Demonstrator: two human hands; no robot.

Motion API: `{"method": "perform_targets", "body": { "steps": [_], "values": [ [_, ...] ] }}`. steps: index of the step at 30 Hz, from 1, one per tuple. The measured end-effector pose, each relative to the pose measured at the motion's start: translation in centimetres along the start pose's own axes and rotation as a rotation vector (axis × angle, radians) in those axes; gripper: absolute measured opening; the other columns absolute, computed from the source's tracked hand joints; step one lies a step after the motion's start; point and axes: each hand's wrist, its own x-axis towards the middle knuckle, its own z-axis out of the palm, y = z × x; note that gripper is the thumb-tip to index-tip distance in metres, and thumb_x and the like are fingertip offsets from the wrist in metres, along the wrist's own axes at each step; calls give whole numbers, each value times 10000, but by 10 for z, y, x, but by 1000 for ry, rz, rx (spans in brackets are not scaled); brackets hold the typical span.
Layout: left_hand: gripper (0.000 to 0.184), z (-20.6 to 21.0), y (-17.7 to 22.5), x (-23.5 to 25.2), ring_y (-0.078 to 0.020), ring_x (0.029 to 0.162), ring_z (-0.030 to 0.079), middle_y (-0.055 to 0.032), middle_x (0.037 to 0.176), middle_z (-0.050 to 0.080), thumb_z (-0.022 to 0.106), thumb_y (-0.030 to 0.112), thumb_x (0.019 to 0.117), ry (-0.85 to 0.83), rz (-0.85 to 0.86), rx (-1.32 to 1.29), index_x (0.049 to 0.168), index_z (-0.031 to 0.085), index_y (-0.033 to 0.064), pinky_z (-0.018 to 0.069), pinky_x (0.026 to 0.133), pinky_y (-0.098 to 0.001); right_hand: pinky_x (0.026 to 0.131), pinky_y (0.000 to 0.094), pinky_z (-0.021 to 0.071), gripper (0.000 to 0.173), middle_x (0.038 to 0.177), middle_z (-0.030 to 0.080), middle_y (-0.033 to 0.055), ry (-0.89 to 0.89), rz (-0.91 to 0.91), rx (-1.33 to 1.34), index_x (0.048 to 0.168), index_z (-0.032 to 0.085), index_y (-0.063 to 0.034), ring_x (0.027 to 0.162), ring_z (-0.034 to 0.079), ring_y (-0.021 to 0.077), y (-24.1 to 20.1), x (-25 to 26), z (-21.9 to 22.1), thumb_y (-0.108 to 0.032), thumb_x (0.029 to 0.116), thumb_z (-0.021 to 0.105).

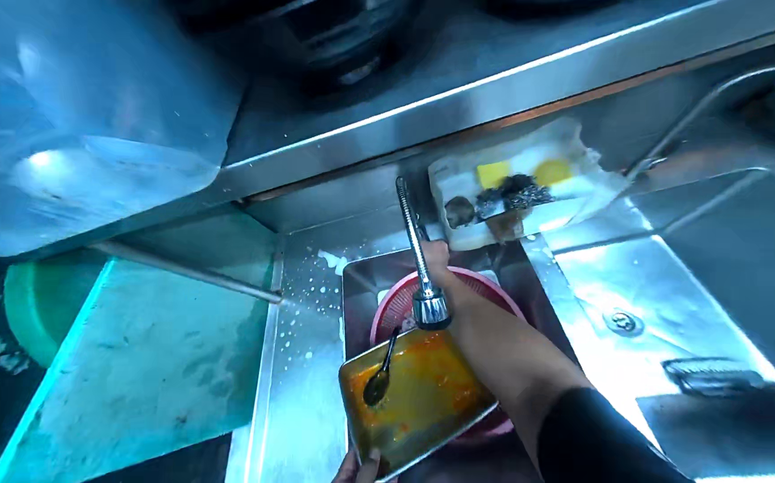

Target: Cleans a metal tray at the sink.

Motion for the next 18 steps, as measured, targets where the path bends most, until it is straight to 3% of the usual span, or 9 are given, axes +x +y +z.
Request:
{"method": "perform_targets", "body": {
  "steps": [2, 6, 8, 10, 12, 14, 15, 16, 18],
  "values": [
    [263, 10, 1, -4, -279, 892, 747, -190, 1059, 716, 551, 65, 1031, 11, -34, -6, 1257, 576, -68, 653, 786, -473, 942, 589, 537, 514, 1208, 671, 258, 85, -52, -107, 1271, 600, 26, 1141, 664, 403, 3, 4, 3, -419, 1016, 573],
    [238, 36, 6, -4, -286, 870, 746, -204, 1034, 717, 554, 57, 1033, 34, -118, -5, 1236, 586, -64, 652, 768, -450, 839, 610, 564, 581, 1152, 695, 233, 98, -175, -479, 1377, 474, -25, 1050, 701, 416, 1, 1, -5, -330, 917, 657],
    [247, 49, 5, 1, -303, 856, 747, -221, 1041, 716, 571, 58, 1031, 55, -151, -10, 1244, 596, -65, 654, 751, -448, 879, 582, 570, 524, 1155, 696, 215, -57, -287, -291, 1377, 510, -33, 1049, 703, 377, 6, -7, -31, -363, 985, 621],
    [271, 63, 2, 8, -303, 861, 745, -222, 1067, 710, 584, 64, 1028, 67, -179, -1, 1269, 595, -61, 653, 746, -438, 951, 508, 563, 464, 1242, 687, 159, -238, -418, 163, 1374, 586, -46, 1104, 685, 286, 11, -42, -67, -383, 1059, 537],
    [284, 75, -3, 15, -311, 865, 746, -230, 1077, 710, 590, 74, 1030, 64, -196, 8, 1281, 598, -59, 655, 752, -439, 981, 448, 564, 500, 1389, 632, 84, -393, -606, 308, 1469, 521, -105, 1180, 658, 204, 17, -100, -98, -394, 1066, 459],
    [284, 85, -10, 26, -310, 851, 746, -233, 1058, 711, 587, 75, 1034, 42, -189, 17, 1285, 594, -58, 656, 748, -443, 905, 433, 592, 516, 1344, 637, 42, -461, -700, 118, 1489, 498, -161, 1080, 669, 168, 28, -135, -100, -356, 1021, 591],
    [286, 89, -14, 32, -308, 846, 745, -232, 1047, 714, 582, 70, 1033, 29, -176, 26, 1289, 594, -57, 654, 743, -445, 883, 443, 587, 472, 1227, 661, 37, -449, -707, -29, 1410, 547, -166, 1019, 667, 172, 34, -137, -91, -387, 1001, 626],
    [285, 92, -16, 37, -311, 844, 744, -235, 1044, 714, 572, 61, 1032, 23, -164, 30, 1290, 592, -57, 652, 739, -451, 914, 472, 567, 438, 1143, 673, 50, -425, -702, -181, 1340, 584, -160, 1013, 664, 198, 38, -133, -81, -418, 989, 636],
    [285, 101, -15, 45, -319, 852, 745, -241, 1077, 706, 580, 83, 1039, 34, -163, 28, 1288, 589, -54, 652, 732, -448, 1109, 544, 421, 439, 1187, 680, 78, -393, -682, -429, 1305, 612, -135, 1185, 616, 252, 41, -118, -67, -445, 994, 609]
  ]
}}
